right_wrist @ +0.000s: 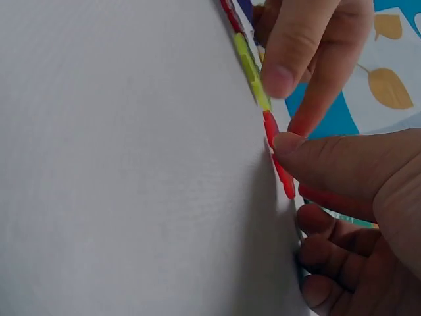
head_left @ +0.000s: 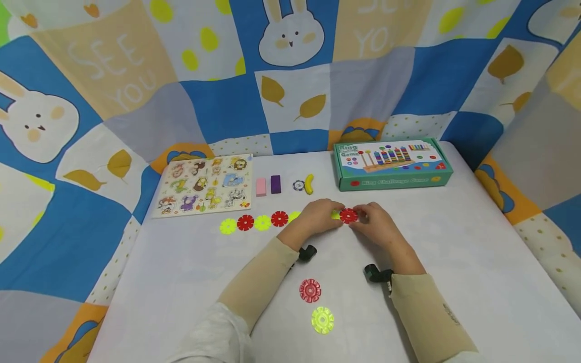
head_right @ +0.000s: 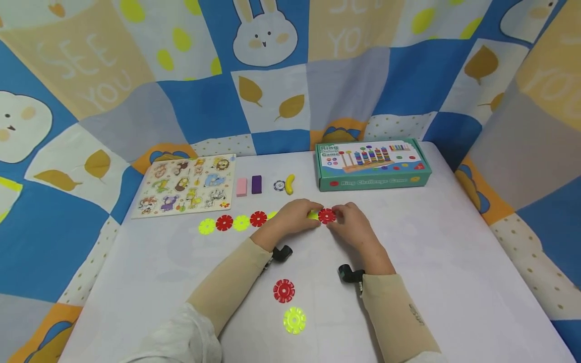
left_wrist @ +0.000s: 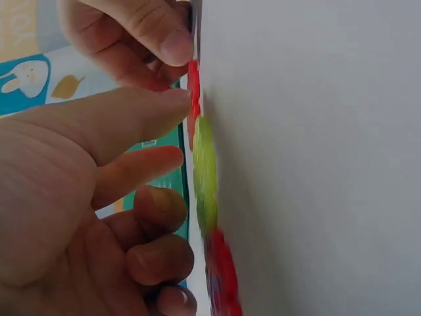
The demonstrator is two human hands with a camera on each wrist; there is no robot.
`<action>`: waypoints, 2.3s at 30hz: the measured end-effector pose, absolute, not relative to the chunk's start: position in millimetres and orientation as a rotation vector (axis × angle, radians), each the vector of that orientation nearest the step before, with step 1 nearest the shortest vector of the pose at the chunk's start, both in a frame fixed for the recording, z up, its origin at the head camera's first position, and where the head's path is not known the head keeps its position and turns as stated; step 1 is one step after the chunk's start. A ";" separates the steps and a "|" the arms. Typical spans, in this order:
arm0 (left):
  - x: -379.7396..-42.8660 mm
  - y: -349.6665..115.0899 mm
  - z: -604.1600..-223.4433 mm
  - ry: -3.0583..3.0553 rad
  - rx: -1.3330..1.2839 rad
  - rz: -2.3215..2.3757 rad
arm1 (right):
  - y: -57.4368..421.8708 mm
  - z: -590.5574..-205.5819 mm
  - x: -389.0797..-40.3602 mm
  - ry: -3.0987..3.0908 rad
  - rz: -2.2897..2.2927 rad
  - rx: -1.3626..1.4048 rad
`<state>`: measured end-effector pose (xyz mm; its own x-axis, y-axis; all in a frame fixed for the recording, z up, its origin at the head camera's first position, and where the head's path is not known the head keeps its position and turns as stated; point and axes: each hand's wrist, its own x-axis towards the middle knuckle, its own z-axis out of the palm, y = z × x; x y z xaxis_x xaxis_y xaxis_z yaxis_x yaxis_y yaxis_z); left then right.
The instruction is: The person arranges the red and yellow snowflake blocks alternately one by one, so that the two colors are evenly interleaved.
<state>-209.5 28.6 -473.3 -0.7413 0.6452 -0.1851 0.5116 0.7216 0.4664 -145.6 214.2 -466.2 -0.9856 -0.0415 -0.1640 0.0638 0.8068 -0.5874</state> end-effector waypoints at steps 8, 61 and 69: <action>-213.2 43.1 -474.2 2.552 0.954 0.550 | 224.7 -453.2 -117.0 2.721 -0.903 0.026; -209.3 35.1 -476.7 2.564 0.985 0.597 | 147.9 -426.9 -8.7 2.283 -1.385 -0.273; -207.6 37.0 -473.9 2.565 0.937 0.579 | 177.8 -399.9 -42.3 2.482 -1.369 -0.043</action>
